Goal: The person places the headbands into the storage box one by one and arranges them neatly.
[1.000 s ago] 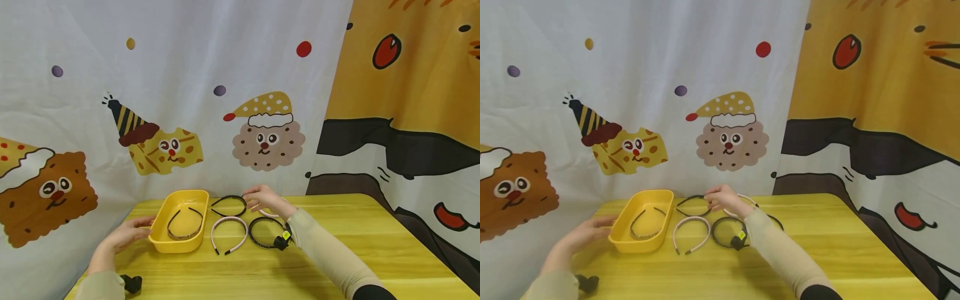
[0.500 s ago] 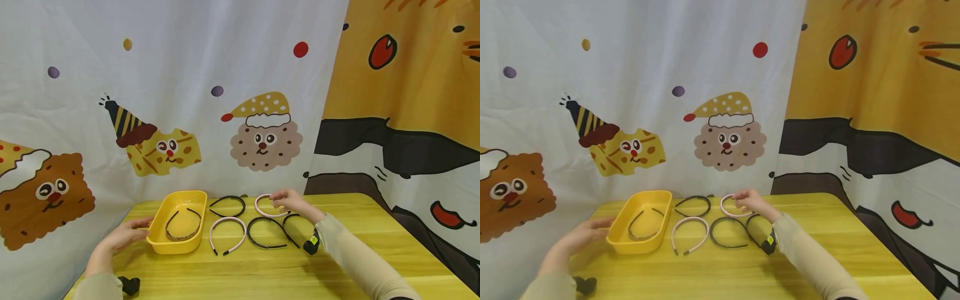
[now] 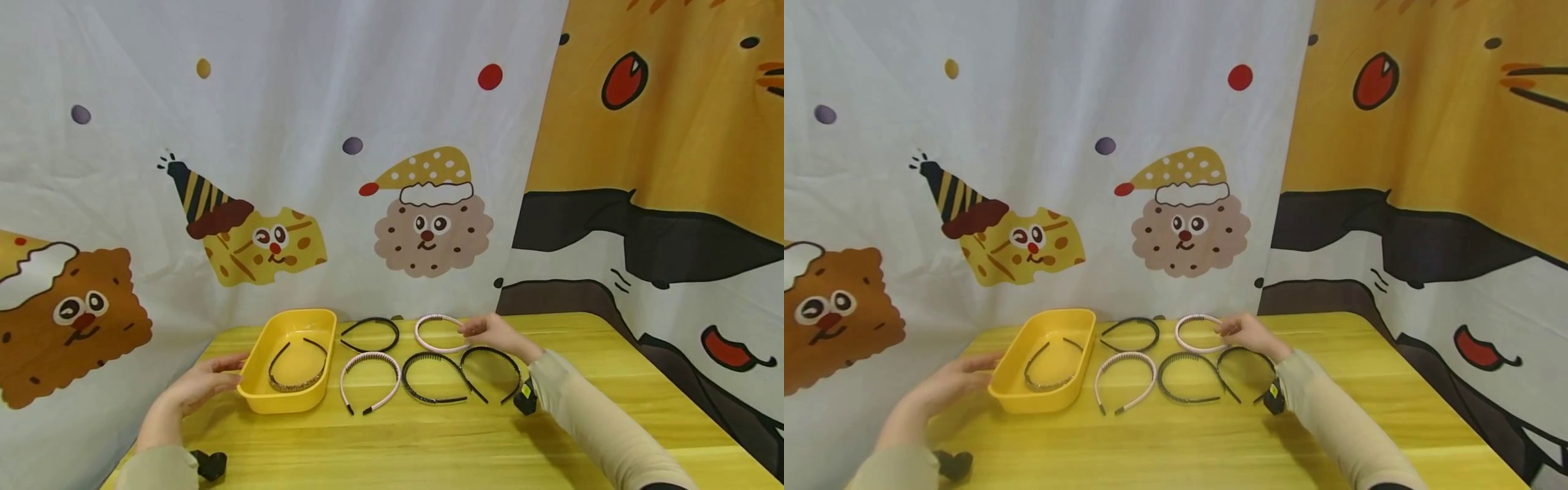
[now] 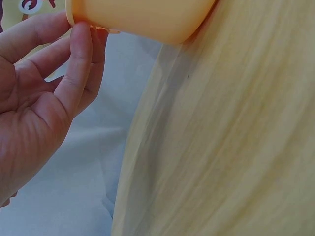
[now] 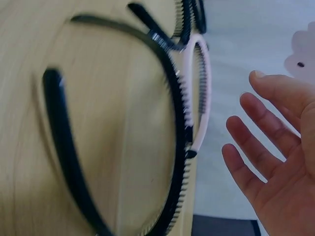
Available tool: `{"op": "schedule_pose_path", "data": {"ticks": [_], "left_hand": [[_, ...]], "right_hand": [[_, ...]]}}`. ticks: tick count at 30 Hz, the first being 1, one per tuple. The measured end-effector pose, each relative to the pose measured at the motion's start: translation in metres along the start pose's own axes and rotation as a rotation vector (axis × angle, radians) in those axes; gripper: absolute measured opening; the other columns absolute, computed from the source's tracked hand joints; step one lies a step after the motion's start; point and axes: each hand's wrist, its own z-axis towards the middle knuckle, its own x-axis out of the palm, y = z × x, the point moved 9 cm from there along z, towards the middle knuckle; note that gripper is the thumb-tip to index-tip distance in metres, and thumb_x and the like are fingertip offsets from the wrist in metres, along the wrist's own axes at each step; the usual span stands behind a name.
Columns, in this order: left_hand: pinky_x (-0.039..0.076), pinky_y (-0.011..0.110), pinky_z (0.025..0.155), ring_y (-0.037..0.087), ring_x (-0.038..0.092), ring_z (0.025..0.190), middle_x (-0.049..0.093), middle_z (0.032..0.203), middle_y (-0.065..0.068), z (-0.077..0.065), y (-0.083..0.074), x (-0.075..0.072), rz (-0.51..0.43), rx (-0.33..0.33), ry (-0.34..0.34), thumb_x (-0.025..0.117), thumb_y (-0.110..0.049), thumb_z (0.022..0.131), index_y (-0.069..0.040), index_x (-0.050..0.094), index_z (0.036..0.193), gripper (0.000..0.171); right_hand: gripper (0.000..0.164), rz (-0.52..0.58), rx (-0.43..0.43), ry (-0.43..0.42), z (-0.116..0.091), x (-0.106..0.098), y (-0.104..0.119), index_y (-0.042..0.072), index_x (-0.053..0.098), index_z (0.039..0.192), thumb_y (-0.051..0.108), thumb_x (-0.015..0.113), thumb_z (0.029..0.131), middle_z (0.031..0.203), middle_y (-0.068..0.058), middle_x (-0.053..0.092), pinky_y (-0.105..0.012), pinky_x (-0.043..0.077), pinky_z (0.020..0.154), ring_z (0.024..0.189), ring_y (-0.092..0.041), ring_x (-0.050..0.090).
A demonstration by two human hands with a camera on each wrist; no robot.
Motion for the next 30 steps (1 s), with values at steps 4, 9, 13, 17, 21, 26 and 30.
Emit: {"op": "schedule_pose_path", "data": {"ticks": [4,9,13,17,21,26,30], "left_hand": [[0.049,0.028,0.092,0.022,0.055,0.117,0.029,0.144,0.037,0.000,-0.001,-0.001,-0.008,0.005,0.009,0.058,-0.011,0.097,0.013,0.019,0.148,0.069],[0.049,0.029,0.092,0.027,0.054,0.119,0.029,0.144,0.038,-0.001,-0.004,0.000,0.003,-0.005,0.000,0.059,-0.011,0.097,0.014,0.019,0.148,0.069],[0.049,0.030,0.092,0.030,0.054,0.119,0.029,0.144,0.038,-0.003,-0.005,0.001,0.012,-0.009,-0.010,0.059,-0.012,0.097,0.014,0.020,0.147,0.069],[0.049,0.030,0.092,0.032,0.053,0.120,0.028,0.145,0.039,-0.004,-0.007,0.002,0.012,-0.008,-0.008,0.059,-0.011,0.097,0.014,0.019,0.147,0.069],[0.049,0.030,0.092,0.032,0.052,0.121,0.026,0.146,0.039,-0.004,-0.006,0.002,0.009,-0.010,-0.004,0.057,-0.011,0.098,0.015,0.018,0.147,0.069],[0.049,0.028,0.091,0.028,0.054,0.119,0.026,0.146,0.039,-0.003,-0.006,0.002,0.012,-0.011,-0.004,0.057,-0.011,0.098,0.015,0.018,0.147,0.068],[0.049,0.028,0.091,0.027,0.054,0.119,0.027,0.146,0.038,-0.003,-0.005,0.002,0.010,-0.009,0.001,0.057,-0.012,0.098,0.015,0.018,0.147,0.068]], "right_hand": [[0.023,-0.082,0.008,0.009,0.001,-0.001,-0.013,-0.006,0.071,0.108,0.003,0.070,0.087,0.105,-0.022,0.069,-0.032,0.054,0.075,0.093,-0.025,0.064],[0.018,-0.204,-0.017,0.019,0.002,0.003,-0.022,0.002,0.076,0.099,0.002,0.073,0.082,0.099,-0.006,0.071,-0.037,0.050,0.077,0.090,-0.022,0.060],[0.016,-0.248,-0.066,0.036,0.003,0.008,-0.021,0.005,0.078,0.094,0.001,0.073,0.079,0.099,-0.005,0.070,-0.042,0.050,0.080,0.092,-0.026,0.061],[0.017,-0.256,-0.065,0.049,0.002,0.009,-0.020,0.004,0.077,0.094,0.000,0.073,0.078,0.100,-0.008,0.070,-0.042,0.051,0.080,0.093,-0.029,0.061],[0.019,-0.275,-0.063,0.054,0.001,0.010,-0.023,0.005,0.077,0.094,-0.002,0.072,0.078,0.100,-0.008,0.070,-0.043,0.052,0.081,0.094,-0.030,0.062],[0.020,-0.286,-0.065,0.052,0.002,0.012,-0.029,0.005,0.078,0.094,-0.005,0.071,0.078,0.099,-0.007,0.070,-0.046,0.053,0.082,0.095,-0.032,0.063],[0.018,-0.290,-0.070,0.042,0.003,0.013,-0.032,0.004,0.077,0.093,-0.006,0.071,0.078,0.097,-0.006,0.070,-0.045,0.054,0.082,0.094,-0.031,0.064]]}}
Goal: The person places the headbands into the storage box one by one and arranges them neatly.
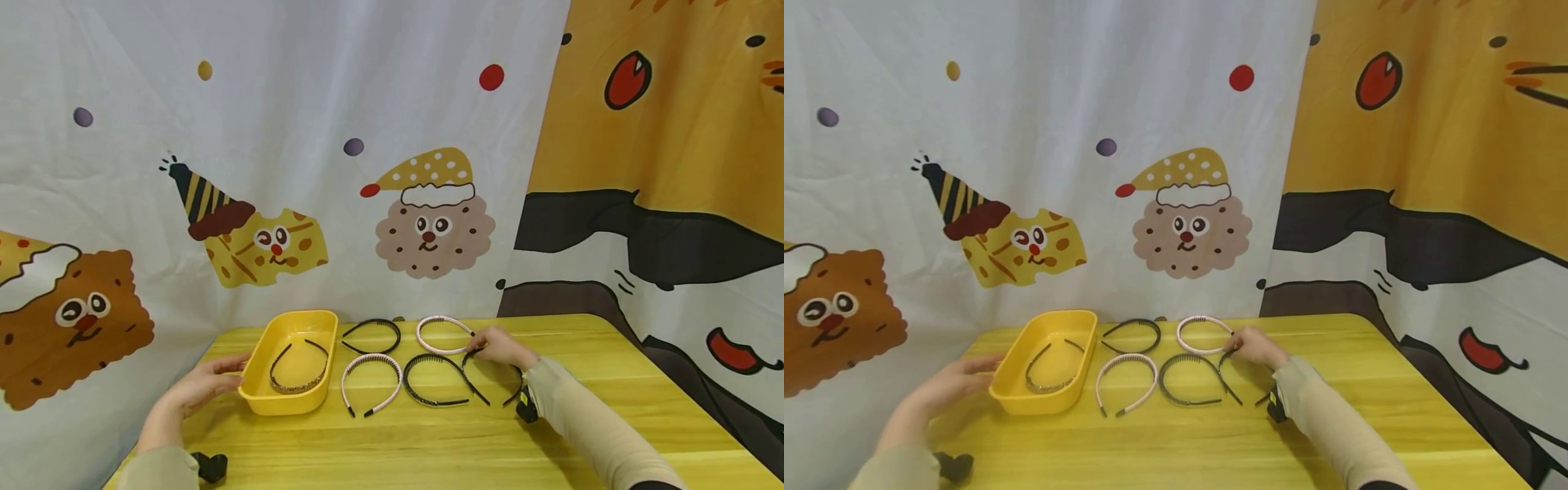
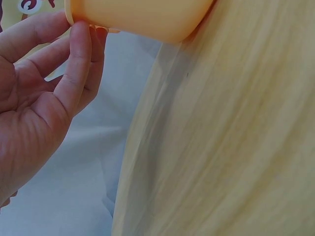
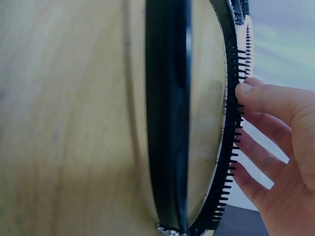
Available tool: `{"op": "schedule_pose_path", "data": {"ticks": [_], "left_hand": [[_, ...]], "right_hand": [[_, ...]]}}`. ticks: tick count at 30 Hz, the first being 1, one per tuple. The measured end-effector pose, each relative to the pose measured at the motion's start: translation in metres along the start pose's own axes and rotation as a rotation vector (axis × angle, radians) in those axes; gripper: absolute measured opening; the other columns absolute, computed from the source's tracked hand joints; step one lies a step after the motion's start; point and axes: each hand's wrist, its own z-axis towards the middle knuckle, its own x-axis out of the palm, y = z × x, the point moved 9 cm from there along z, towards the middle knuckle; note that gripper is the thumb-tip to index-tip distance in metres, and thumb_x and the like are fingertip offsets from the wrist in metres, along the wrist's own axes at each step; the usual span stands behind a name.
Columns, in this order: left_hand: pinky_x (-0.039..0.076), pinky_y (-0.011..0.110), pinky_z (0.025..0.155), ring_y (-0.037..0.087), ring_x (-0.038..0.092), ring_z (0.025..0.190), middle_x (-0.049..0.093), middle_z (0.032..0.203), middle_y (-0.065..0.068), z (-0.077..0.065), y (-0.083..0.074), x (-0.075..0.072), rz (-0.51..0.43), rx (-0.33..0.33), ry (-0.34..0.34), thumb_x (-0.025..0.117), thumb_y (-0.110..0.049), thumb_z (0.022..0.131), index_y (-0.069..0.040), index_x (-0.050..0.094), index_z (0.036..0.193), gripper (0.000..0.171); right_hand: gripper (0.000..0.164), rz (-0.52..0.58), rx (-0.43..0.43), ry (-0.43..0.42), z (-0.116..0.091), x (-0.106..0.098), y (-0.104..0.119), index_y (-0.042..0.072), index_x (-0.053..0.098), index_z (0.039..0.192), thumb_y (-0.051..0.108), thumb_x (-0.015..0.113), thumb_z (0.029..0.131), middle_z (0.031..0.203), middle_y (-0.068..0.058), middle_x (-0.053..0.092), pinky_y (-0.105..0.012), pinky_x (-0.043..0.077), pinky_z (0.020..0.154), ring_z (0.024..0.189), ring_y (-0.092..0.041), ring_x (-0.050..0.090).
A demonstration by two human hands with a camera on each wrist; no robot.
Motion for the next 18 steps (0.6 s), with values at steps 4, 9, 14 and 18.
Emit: {"op": "schedule_pose_path", "data": {"ticks": [4,9,14,18], "left_hand": [[0.049,0.029,0.092,0.030,0.052,0.121,0.027,0.146,0.038,0.000,0.002,-0.001,0.003,0.001,-0.003,0.057,-0.012,0.098,0.014,0.018,0.148,0.068],[0.049,0.030,0.093,0.032,0.051,0.122,0.027,0.145,0.039,0.000,0.000,0.000,0.005,0.008,-0.003,0.057,-0.011,0.098,0.015,0.018,0.148,0.068],[0.049,0.028,0.092,0.034,0.050,0.122,0.027,0.145,0.039,-0.001,-0.002,0.001,-0.001,0.011,0.000,0.056,-0.010,0.098,0.015,0.018,0.147,0.067],[0.049,0.028,0.092,0.034,0.051,0.122,0.027,0.145,0.040,-0.001,-0.003,0.001,-0.009,0.012,0.003,0.055,-0.009,0.098,0.016,0.017,0.147,0.067]], "right_hand": [[0.018,-0.015,-0.011,-0.009,0.001,0.001,0.001,0.005,0.077,0.091,-0.006,0.072,0.078,0.095,-0.005,0.070,-0.041,0.054,0.079,0.091,-0.028,0.064],[0.020,-0.025,0.004,-0.010,0.002,0.003,-0.002,0.006,0.077,0.090,-0.007,0.071,0.077,0.093,-0.003,0.069,-0.038,0.053,0.074,0.086,-0.023,0.062],[0.020,-0.033,0.015,-0.002,0.001,0.004,-0.005,0.005,0.077,0.092,-0.007,0.070,0.078,0.093,-0.004,0.069,-0.037,0.053,0.071,0.084,-0.023,0.062],[0.021,-0.038,0.047,-0.004,0.000,0.004,-0.011,0.006,0.077,0.094,-0.007,0.070,0.079,0.093,-0.005,0.069,-0.039,0.053,0.072,0.085,-0.024,0.062]]}}
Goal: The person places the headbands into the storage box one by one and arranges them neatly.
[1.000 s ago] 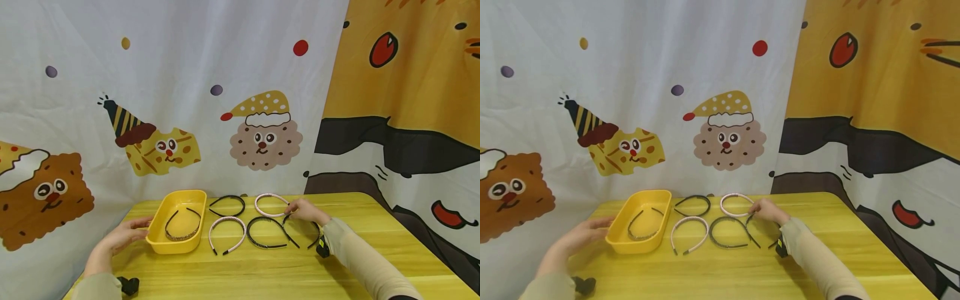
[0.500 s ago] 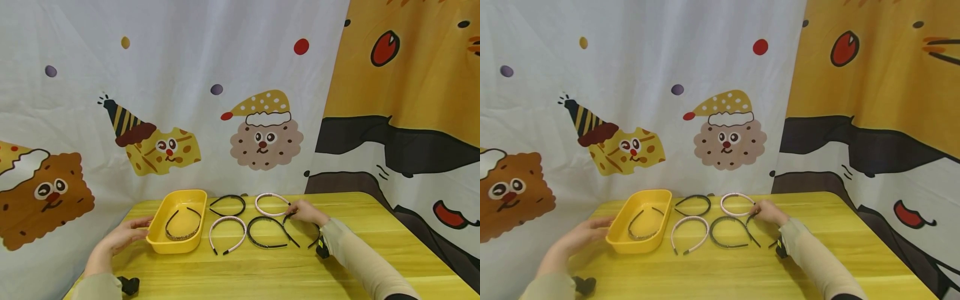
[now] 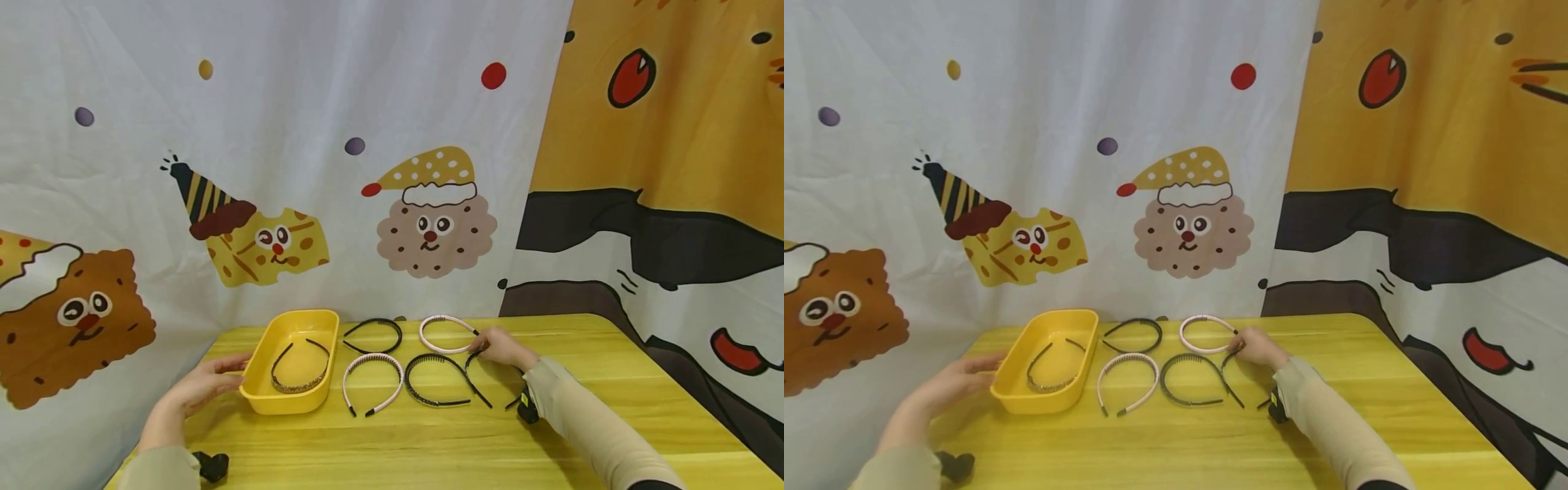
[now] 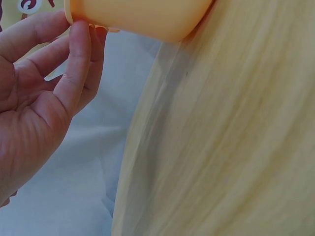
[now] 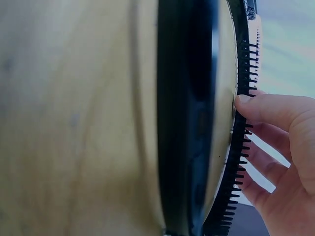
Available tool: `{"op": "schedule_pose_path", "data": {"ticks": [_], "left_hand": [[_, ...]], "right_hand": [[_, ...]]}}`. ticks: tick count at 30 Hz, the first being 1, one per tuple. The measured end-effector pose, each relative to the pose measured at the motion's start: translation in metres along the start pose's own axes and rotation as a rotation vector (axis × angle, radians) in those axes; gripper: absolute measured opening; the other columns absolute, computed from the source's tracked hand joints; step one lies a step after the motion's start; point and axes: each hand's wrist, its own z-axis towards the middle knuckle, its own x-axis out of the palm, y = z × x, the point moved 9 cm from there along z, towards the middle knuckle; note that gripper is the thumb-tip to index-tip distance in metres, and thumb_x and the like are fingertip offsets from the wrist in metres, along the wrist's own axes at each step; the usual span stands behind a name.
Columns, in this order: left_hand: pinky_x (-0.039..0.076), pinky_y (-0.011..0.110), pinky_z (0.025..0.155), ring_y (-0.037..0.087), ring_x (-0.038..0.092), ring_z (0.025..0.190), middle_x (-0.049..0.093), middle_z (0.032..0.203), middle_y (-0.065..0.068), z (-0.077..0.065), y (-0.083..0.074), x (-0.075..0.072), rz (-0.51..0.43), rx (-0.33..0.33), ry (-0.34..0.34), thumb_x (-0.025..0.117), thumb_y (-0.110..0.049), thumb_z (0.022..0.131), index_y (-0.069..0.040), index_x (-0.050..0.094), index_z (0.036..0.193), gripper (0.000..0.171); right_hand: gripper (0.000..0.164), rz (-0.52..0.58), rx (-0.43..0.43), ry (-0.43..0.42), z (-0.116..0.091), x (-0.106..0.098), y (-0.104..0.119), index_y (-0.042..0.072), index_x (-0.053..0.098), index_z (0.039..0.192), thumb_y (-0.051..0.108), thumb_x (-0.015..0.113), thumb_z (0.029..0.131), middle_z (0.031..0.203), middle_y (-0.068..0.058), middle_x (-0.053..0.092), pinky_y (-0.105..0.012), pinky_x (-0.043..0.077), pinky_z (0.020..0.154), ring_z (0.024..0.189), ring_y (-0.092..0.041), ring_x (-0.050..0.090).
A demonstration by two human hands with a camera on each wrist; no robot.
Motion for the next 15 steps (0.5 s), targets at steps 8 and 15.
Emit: {"op": "schedule_pose_path", "data": {"ticks": [8,15], "left_hand": [[0.049,0.027,0.092,0.032,0.051,0.122,0.026,0.145,0.040,0.0002,0.0016,-0.0005,0.001,0.004,0.006,0.055,-0.009,0.098,0.016,0.017,0.147,0.067],[0.049,0.027,0.092,0.030,0.051,0.122,0.026,0.146,0.039,0.0007,0.0040,-0.0015,0.002,-0.005,0.005,0.056,-0.011,0.098,0.015,0.017,0.148,0.068]], "right_hand": [[0.015,-0.020,0.063,-0.032,-0.0032,-0.0058,-0.0060,0.003,0.078,0.090,-0.005,0.074,0.077,0.089,-0.005,0.066,-0.033,0.050,0.064,0.076,-0.018,0.059],[0.012,-0.004,0.096,-0.034,-0.0048,-0.0079,-0.0107,0.003,0.078,0.089,-0.003,0.073,0.080,0.091,-0.007,0.070,-0.027,0.045,0.059,0.068,-0.012,0.055]]}}
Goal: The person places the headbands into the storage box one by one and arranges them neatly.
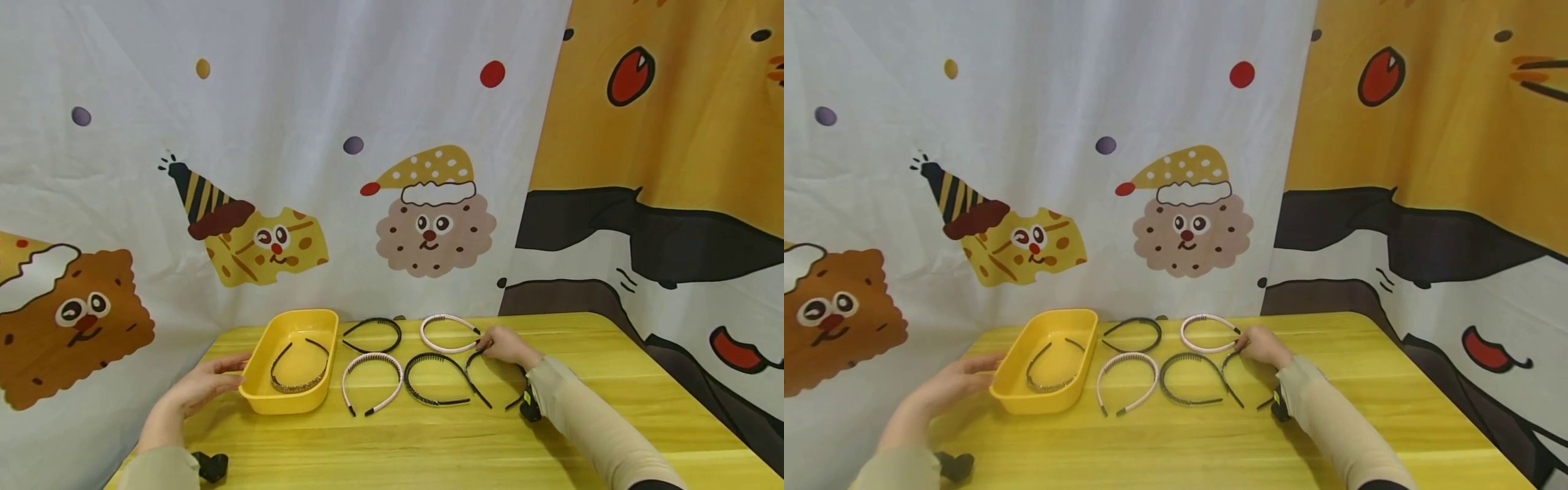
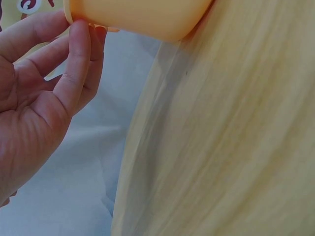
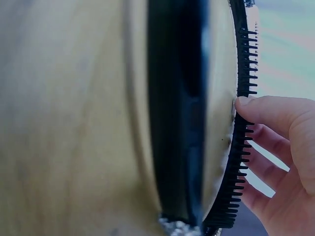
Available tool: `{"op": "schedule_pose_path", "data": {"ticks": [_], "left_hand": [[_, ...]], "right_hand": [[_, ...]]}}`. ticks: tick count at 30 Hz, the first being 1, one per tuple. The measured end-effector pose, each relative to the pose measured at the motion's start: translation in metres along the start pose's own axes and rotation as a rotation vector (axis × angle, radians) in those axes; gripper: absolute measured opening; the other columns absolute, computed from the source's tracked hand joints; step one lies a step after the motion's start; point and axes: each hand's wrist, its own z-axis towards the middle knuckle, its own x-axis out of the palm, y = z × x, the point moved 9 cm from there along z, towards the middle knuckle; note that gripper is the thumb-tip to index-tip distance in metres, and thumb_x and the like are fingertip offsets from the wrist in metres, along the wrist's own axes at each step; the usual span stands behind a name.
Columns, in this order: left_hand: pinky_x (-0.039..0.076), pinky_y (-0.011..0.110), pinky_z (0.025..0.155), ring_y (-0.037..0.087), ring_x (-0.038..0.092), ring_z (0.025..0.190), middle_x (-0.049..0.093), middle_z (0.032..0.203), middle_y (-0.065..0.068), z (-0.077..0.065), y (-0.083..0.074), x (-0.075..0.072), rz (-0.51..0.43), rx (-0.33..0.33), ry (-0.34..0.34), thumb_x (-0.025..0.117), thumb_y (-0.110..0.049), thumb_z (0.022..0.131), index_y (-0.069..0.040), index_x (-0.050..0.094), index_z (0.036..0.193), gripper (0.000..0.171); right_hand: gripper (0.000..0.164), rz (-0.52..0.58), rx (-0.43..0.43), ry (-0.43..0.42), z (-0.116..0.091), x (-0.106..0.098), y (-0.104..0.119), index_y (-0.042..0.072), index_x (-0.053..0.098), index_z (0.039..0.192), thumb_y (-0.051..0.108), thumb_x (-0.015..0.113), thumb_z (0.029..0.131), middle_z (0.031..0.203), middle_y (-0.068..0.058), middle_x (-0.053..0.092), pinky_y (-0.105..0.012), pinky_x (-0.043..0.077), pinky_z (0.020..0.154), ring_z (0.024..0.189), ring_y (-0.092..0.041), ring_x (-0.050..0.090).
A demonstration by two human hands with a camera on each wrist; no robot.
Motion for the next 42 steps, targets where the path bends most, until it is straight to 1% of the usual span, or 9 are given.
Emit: {"op": "schedule_pose_path", "data": {"ticks": [5,11,15,18,22,26,29,34,42], "left_hand": [[0.049,0.026,0.092,0.026,0.053,0.121,0.026,0.146,0.039,0.001,0.001,0.000,-0.013,0.000,0.003,0.056,-0.011,0.098,0.014,0.017,0.148,0.068],[0.049,0.027,0.091,0.025,0.054,0.119,0.027,0.146,0.038,0.002,0.003,-0.002,-0.012,0.000,-0.002,0.056,-0.011,0.099,0.013,0.018,0.148,0.068],[0.049,0.028,0.091,0.028,0.053,0.121,0.027,0.146,0.038,0.003,0.003,-0.001,-0.010,0.001,-0.005,0.056,-0.011,0.099,0.013,0.018,0.148,0.067],[0.049,0.028,0.092,0.028,0.053,0.121,0.027,0.146,0.037,0.003,0.004,-0.002,-0.015,-0.001,-0.010,0.056,-0.011,0.098,0.012,0.018,0.149,0.068],[0.049,0.027,0.092,0.023,0.054,0.120,0.026,0.147,0.037,0.004,0.005,-0.002,-0.020,0.003,-0.002,0.057,-0.011,0.098,0.012,0.018,0.149,0.068],[0.049,0.026,0.091,0.018,0.055,0.117,0.027,0.147,0.036,0.004,0.005,-0.002,-0.023,-0.017,-0.006,0.057,-0.011,0.098,0.011,0.018,0.150,0.068],[0.049,0.026,0.091,0.023,0.054,0.119,0.027,0.147,0.036,0.003,0.004,0.000,-0.011,-0.022,-0.009,0.057,-0.011,0.098,0.011,0.018,0.149,0.068],[0.049,0.029,0.092,0.034,0.049,0.123,0.026,0.146,0.038,0.001,0.000,0.002,0.007,-0.014,-0.008,0.056,-0.011,0.099,0.013,0.019,0.149,0.067],[0.049,0.031,0.092,0.034,0.049,0.124,0.026,0.147,0.038,0.001,0.001,0.002,-0.003,-0.020,0.001,0.056,-0.011,0.099,0.013,0.018,0.149,0.067]], "right_hand": [[0.013,0.030,0.012,0.022,0.000,-0.001,-0.004,0.003,0.078,0.090,0.000,0.075,0.078,0.093,-0.009,0.071,-0.028,0.046,0.061,0.074,-0.013,0.057],[0.013,0.056,0.009,0.050,-0.002,-0.007,-0.007,0.003,0.078,0.092,0.003,0.076,0.079,0.096,-0.011,0.072,-0.029,0.052,0.066,0.081,-0.017,0.064],[0.013,0.066,0.008,0.068,-0.006,-0.014,-0.004,0.001,0.077,0.094,0.004,0.074,0.081,0.095,-0.011,0.072,-0.030,0.052,0.064,0.077,-0.017,0.064],[0.016,0.113,0.059,0.080,-0.008,-0.019,-0.005,0.000,0.076,0.098,0.005,0.071,0.084,0.092,-0.010,0.072,-0.033,0.052,0.057,0.067,-0.018,0.060],[0.019,0.208,0.140,0.087,-0.011,-0.025,-0.009,0.000,0.074,0.104,0.008,0.070,0.087,0.096,-0.008,0.071,-0.037,0.055,0.058,0.071,-0.020,0.061],[0.024,0.304,0.132,0.100,-0.012,-0.032,0.000,-0.006,0.070,0.110,0.008,0.067,0.090,0.104,-0.020,0.069,-0.042,0.058,0.067,0.089,-0.031,0.064],[0.028,0.352,0.120,0.096,-0.011,-0.038,0.007,-0.009,0.067,0.114,0.007,0.066,0.091,0.108,-0.025,0.066,-0.046,0.058,0.071,0.094,-0.035,0.064],[0.032,0.396,0.118,0.079,-0.008,-0.048,0.020,-0.009,0.065,0.115,0.010,0.068,0.090,0.111,-0.021,0.065,-0.043,0.058,0.071,0.095,-0.028,0.065],[0.031,0.425,0.092,0.070,-0.006,-0.053,0.049,-0.007,0.068,0.111,0.013,0.072,0.087,0.106,-0.014,0.067,-0.041,0.058,0.068,0.090,-0.026,0.066]]}}
